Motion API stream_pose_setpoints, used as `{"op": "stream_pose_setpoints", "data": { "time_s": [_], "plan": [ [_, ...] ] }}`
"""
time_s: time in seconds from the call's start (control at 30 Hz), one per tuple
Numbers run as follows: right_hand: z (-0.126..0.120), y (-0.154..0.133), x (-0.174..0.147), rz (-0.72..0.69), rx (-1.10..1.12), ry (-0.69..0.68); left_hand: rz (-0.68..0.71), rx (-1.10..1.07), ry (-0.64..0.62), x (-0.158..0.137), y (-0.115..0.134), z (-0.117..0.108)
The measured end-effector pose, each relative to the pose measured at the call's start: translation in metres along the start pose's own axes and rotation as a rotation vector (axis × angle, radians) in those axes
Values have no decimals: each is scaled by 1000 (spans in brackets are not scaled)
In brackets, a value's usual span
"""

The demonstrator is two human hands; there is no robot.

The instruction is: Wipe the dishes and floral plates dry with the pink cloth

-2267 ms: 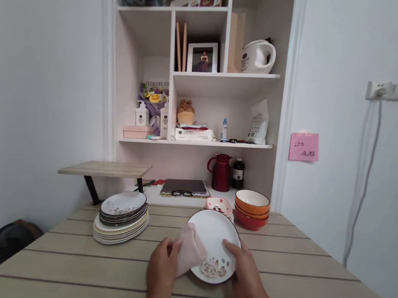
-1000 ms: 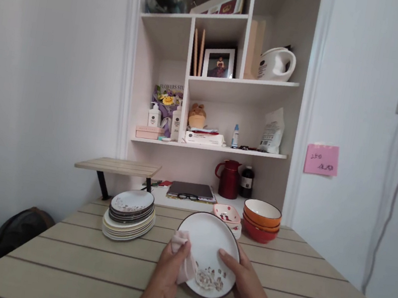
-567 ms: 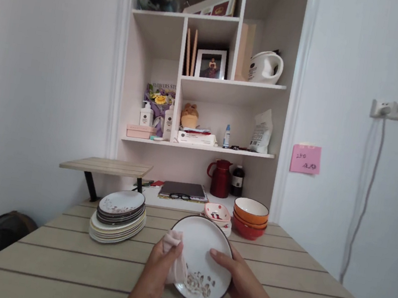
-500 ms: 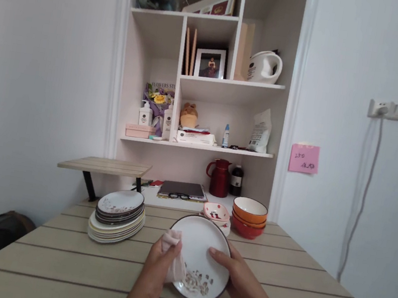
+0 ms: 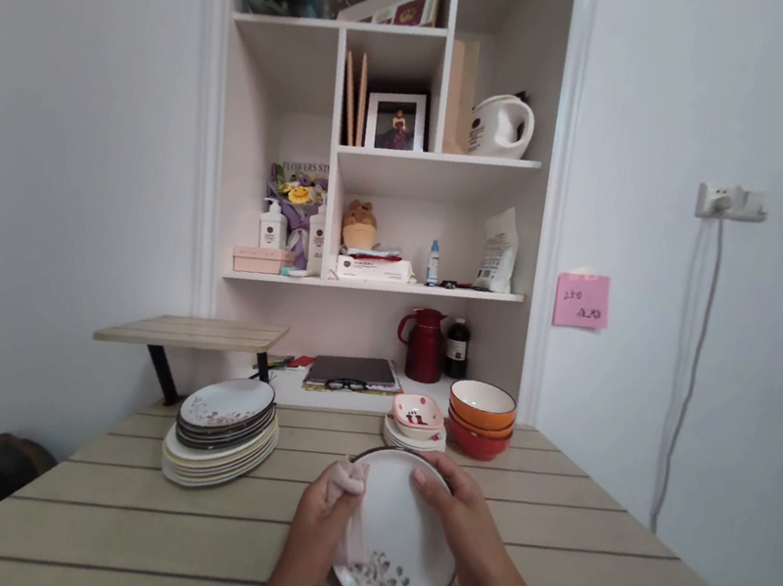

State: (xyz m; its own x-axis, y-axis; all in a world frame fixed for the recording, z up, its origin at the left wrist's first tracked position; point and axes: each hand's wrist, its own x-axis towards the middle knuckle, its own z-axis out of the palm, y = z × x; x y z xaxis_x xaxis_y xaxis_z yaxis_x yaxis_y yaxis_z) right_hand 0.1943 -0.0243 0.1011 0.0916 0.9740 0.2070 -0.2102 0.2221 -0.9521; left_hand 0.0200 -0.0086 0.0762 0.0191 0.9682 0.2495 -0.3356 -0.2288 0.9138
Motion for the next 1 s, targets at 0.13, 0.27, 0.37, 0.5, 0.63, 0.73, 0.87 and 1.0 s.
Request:
{"op": "stream_pose_setpoints", "data": {
  "time_s": [0.13,0.27,0.37,0.5,0.63,0.73,0.87,1.0],
  "plan": [
    [4,8,1,-56,-19,81,-53,-90,49,-1,1,5],
    [4,11,-1,-79,-19,99,-79,-149,84,-2,1,9],
    [5,12,-2,-106,-1,139,-95,-158,104,-1,-2,8],
    [7,15,-2,-85,46,192,-91,-168,137,2,-10,5],
    [8,21,3,-32,93,185,-103,-220,157,3,-20,3],
    [10,23,12,11,81,95,-110,-267,206,1,-26,1],
    [20,15,29,8,-17,69,-125,-335,246,1,-27,-4],
    [38,4,39,-114,-103,83,-121,-381,221,3,-20,-12]
  ]
}}
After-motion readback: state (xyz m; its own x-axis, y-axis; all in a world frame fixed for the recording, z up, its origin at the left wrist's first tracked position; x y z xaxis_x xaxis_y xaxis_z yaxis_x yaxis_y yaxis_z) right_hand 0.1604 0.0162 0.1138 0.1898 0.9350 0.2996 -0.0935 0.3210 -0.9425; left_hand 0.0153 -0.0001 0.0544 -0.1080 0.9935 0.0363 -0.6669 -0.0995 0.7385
